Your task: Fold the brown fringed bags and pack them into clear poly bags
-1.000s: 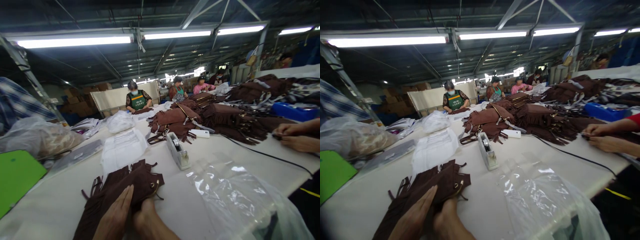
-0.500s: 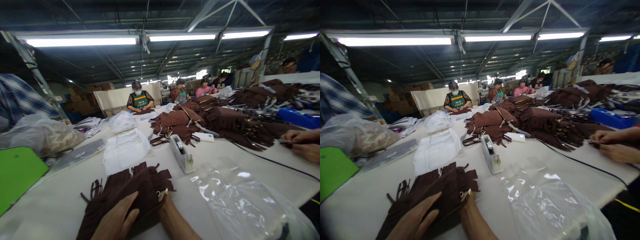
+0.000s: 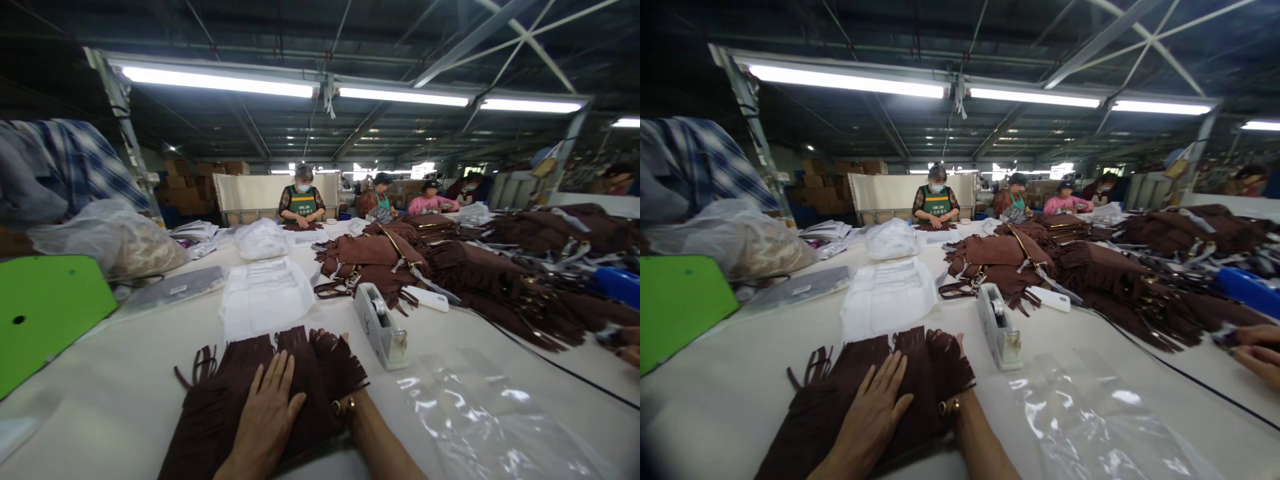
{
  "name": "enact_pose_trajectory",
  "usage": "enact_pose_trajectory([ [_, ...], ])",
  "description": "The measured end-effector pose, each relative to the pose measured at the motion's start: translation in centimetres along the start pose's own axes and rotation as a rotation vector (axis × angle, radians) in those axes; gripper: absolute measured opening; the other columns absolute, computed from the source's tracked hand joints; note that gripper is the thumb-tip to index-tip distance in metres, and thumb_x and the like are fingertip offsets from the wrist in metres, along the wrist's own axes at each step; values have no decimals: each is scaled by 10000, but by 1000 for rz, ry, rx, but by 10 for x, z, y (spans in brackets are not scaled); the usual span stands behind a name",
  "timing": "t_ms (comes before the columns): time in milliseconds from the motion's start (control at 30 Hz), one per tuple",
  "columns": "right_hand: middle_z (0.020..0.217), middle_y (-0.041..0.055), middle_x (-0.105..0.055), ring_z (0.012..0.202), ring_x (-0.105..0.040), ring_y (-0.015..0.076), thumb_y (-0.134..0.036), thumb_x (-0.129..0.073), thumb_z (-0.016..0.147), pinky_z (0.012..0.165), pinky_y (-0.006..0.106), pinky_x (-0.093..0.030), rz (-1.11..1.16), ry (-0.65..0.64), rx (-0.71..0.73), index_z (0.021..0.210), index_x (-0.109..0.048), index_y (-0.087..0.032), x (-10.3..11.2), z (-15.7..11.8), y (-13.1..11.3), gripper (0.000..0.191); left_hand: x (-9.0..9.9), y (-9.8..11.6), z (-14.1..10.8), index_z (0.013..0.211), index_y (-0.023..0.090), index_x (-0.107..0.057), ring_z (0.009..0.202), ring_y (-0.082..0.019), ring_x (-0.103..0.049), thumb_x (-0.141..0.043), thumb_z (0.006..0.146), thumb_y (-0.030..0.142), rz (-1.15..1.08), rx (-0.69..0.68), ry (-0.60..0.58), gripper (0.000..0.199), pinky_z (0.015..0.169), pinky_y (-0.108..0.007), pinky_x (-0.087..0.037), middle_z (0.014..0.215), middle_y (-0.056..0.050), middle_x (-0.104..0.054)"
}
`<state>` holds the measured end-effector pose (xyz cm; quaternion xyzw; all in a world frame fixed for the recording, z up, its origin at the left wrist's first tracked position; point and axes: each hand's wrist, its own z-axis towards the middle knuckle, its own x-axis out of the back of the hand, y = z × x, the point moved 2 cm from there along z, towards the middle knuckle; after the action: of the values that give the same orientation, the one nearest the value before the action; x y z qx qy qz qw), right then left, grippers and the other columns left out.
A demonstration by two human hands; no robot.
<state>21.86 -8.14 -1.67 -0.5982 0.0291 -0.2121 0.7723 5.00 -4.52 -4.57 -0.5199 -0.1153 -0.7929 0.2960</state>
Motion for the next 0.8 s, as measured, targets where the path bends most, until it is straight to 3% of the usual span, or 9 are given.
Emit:
enact_pose_trajectory([
  [67,1237,138,-624,1123,-600,235,-556,-22,978,904,429,-509,-19,-4,-50,1289,-539,-175,4,4,0,713,2,2,2,1416,179,-404,1359,-288,-374,-410,933,460,-88,37,-7,559,1091,-555,-351,1480,-98,-384],
  [133,1229,142,-643,1167,-582,256,-591,105,926,939,443,-489,-68,1,-99,1296,-553,-155,1,4,-5,871,2,0,4,1409,176,-415,1367,-287,-360,-426,921,429,-255,99,-11,550,1123,-572,-285,1475,-99,-400],
  [233,1362,147,-549,1342,-398,314,-664,-220,927,1111,509,-287,-183,35,-120,1314,-549,-137,-23,-4,-17,732,4,-15,5,1398,139,-418,1378,-249,-345,-363,925,397,-729,324,87,542,1163,-510,-227,1470,-111,-420],
  [333,1488,161,-379,1436,-182,307,-539,-445,907,1175,510,-30,-477,58,-44,1392,-459,-100,-62,-16,-27,654,6,-37,0,1399,93,-388,1394,-221,-312,-275,944,445,-1165,599,247,586,1167,-416,-247,1489,-135,-389],
  [433,1499,152,-353,1434,-199,286,-467,-416,934,1182,496,-41,-782,21,14,1417,-420,-99,-97,-25,-30,607,5,-49,-3,1377,115,-421,1394,-230,-309,-295,931,495,-1365,701,317,600,1165,-400,-253,1480,-121,-410],
  [567,1478,169,-382,1424,-229,287,-385,-385,955,1181,503,-77,-841,-33,20,1402,-431,-61,-119,-27,-40,554,5,-51,-2,1323,107,-484,1364,-272,-365,-349,887,542,-1459,699,349,631,1158,-448,-258,1438,-153,-460],
  [700,1495,134,-367,1420,-251,260,-389,-331,968,1180,494,-128,-599,-116,14,1429,-389,-74,-107,-30,-66,561,30,-60,-10,1345,124,-474,1338,-273,-409,-354,872,581,-1514,621,350,669,1129,-438,-326,1432,-145,-469],
  [800,1525,98,-322,1427,-239,218,-428,-244,979,1184,454,-150,-419,-21,11,1454,-344,-95,-61,-39,-81,589,54,-88,-33,1362,188,-473,1366,-233,-368,-346,900,559,-1292,535,360,605,1155,-410,-276,1454,-72,-456],
])
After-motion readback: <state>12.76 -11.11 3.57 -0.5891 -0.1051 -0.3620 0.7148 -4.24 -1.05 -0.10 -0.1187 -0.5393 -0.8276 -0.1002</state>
